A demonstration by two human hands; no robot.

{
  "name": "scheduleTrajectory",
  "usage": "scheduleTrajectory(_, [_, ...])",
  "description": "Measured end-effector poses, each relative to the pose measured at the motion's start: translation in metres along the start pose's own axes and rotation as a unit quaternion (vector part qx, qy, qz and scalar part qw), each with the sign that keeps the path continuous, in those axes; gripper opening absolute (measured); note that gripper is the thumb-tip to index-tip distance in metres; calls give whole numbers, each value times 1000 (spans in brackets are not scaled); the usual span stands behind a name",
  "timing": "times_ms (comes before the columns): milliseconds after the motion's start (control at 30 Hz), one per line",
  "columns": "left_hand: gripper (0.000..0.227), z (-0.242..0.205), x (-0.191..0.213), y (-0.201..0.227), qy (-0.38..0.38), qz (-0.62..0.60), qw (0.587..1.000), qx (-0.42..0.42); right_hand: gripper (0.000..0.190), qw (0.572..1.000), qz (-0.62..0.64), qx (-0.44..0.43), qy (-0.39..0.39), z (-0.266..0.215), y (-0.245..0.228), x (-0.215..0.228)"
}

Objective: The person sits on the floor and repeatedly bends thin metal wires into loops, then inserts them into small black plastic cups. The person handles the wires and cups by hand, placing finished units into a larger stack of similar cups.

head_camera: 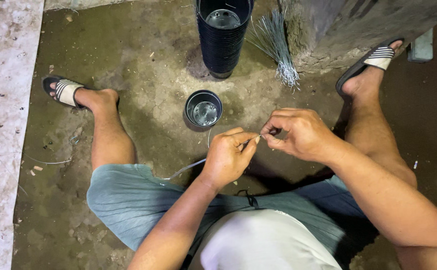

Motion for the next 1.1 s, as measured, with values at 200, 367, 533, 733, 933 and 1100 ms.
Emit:
scheduleTrajectory(200, [18,-6,-43,-11,113,-63,990,53,17,977,-183,8,110,-2,5,-38])
scheduleTrajectory(367, [29,8,-57,-29,39,-75,981,173,13,967,-164,-29,192,0,28,-64])
scheduleTrajectory(533, [32,-3,-48,-38,-39,-102,970,219,15,952,-56,-61,295,-9,69,-52])
scheduleTrajectory(733, [29,-20,-48,-69,-34,-34,974,223,9,933,149,-216,248,-25,121,-50])
scheduleTrajectory(933, [25,-16,-54,-108,-60,-213,937,272,14,924,224,-239,195,-32,124,-44])
scheduleTrajectory(1100, [15,-17,-28,-91,-8,49,996,75,31,976,-29,-113,182,-31,77,-23])
Point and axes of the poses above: each hand's wrist, its own z-axis towards the middle knuckle, its own x-axis out of the back of the hand, y = z × x, the point moved 1 cm from there along z, towards the middle knuckle, and after that the axes turned 9 degrees about z, right-handed, at the moved point
